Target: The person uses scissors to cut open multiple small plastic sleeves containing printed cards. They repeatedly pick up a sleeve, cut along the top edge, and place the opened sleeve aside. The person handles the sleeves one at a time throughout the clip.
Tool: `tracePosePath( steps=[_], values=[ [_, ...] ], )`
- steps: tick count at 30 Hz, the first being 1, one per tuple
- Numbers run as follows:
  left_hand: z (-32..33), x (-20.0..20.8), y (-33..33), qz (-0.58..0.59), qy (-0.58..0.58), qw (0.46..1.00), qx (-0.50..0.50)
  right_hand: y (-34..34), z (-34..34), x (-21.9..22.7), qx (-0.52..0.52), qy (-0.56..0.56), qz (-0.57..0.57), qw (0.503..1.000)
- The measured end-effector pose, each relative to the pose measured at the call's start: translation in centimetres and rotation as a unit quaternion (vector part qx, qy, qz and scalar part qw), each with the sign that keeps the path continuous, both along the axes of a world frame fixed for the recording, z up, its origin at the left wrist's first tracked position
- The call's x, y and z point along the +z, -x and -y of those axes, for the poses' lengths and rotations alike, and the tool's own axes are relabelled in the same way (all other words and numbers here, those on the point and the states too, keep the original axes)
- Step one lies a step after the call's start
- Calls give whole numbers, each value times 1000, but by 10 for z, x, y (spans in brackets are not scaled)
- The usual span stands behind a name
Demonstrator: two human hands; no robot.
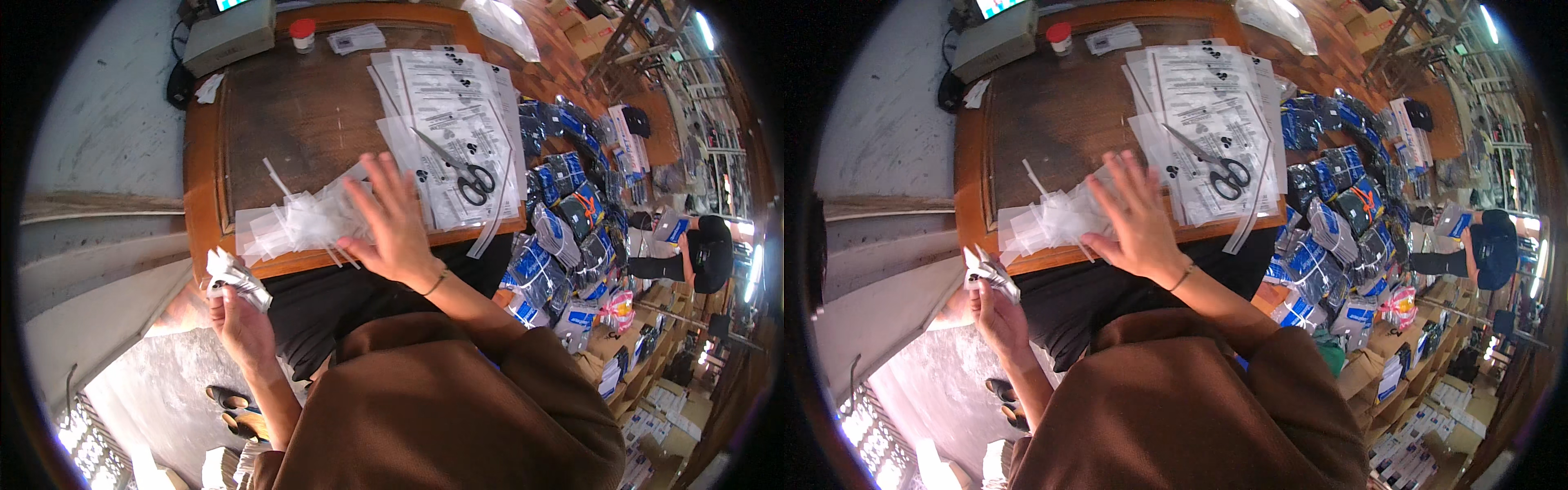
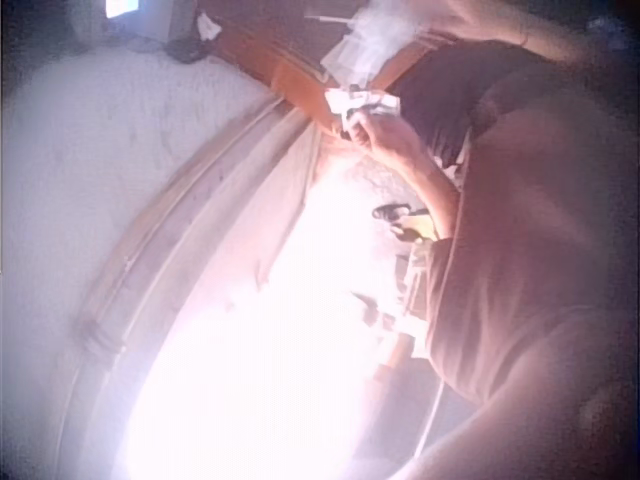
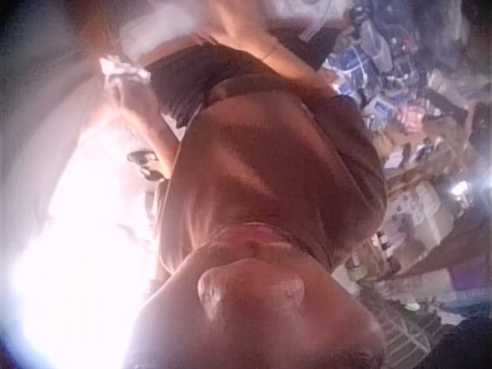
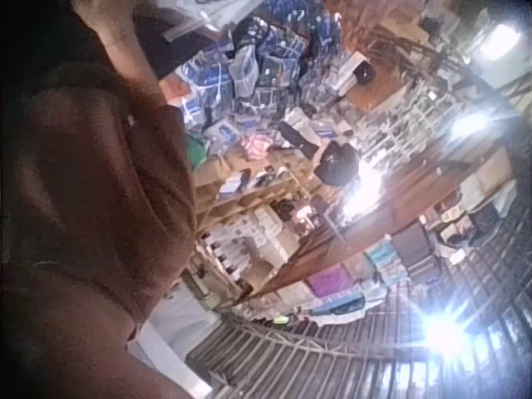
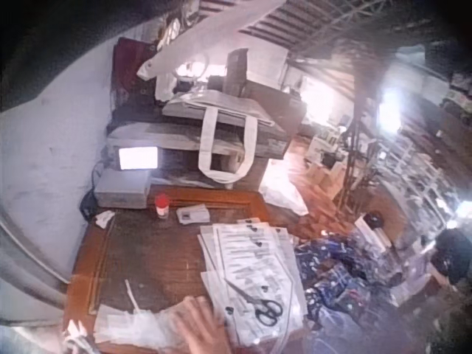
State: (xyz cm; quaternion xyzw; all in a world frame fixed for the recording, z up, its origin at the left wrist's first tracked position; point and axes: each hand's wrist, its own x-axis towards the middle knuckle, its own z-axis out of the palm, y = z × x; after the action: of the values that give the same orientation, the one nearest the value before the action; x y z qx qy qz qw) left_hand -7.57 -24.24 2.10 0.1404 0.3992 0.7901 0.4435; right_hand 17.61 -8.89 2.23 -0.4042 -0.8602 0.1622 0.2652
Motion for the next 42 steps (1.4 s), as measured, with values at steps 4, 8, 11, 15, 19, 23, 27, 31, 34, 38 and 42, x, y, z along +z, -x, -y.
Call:
tracePosePath(
  steps=[4, 8, 11, 15, 19, 23, 27, 31, 34, 38, 42],
  values=[
    [2, -4, 5, 29, 2, 1000, 9, -84, -15, 13, -226, -43, -129, 965],
    [-2, -15, 6, 30, 10, 999, -10, -182, -10, -4, -359, -41, 10, 932],
    [-14, -17, 3, 6, 40, 999, -34, -214, 4, -35, -373, 18, 2, 928],
    [-27, 3, -8, 0, 38, 999, -28, -203, 13, -35, -448, 314, -299, 782],
    [-18, 9, -6, -21, 88, 996, 18, -202, 32, -31, -488, 283, -334, 755],
    [-16, 13, -6, -17, 107, 994, 29, -215, 52, -45, -488, 229, -350, 766],
    [1, 21, 0, -14, 103, 989, 107, -216, 62, -30, -475, 212, -356, 776],
    [19, 22, 8, 1, 86, 988, 129, -168, 35, 6, -378, 215, -423, 795],
    [17, 22, 9, 1, 98, 984, 147, -92, 4, 32, -259, 265, -362, 856],
    [28, 20, 9, -9, 66, 990, 127, -4, -29, 50, 24, 329, -260, 907],
    [47, 11, 11, -26, 29, 994, 105, 41, -56, 32, 117, 356, -116, 920]
  ],
)
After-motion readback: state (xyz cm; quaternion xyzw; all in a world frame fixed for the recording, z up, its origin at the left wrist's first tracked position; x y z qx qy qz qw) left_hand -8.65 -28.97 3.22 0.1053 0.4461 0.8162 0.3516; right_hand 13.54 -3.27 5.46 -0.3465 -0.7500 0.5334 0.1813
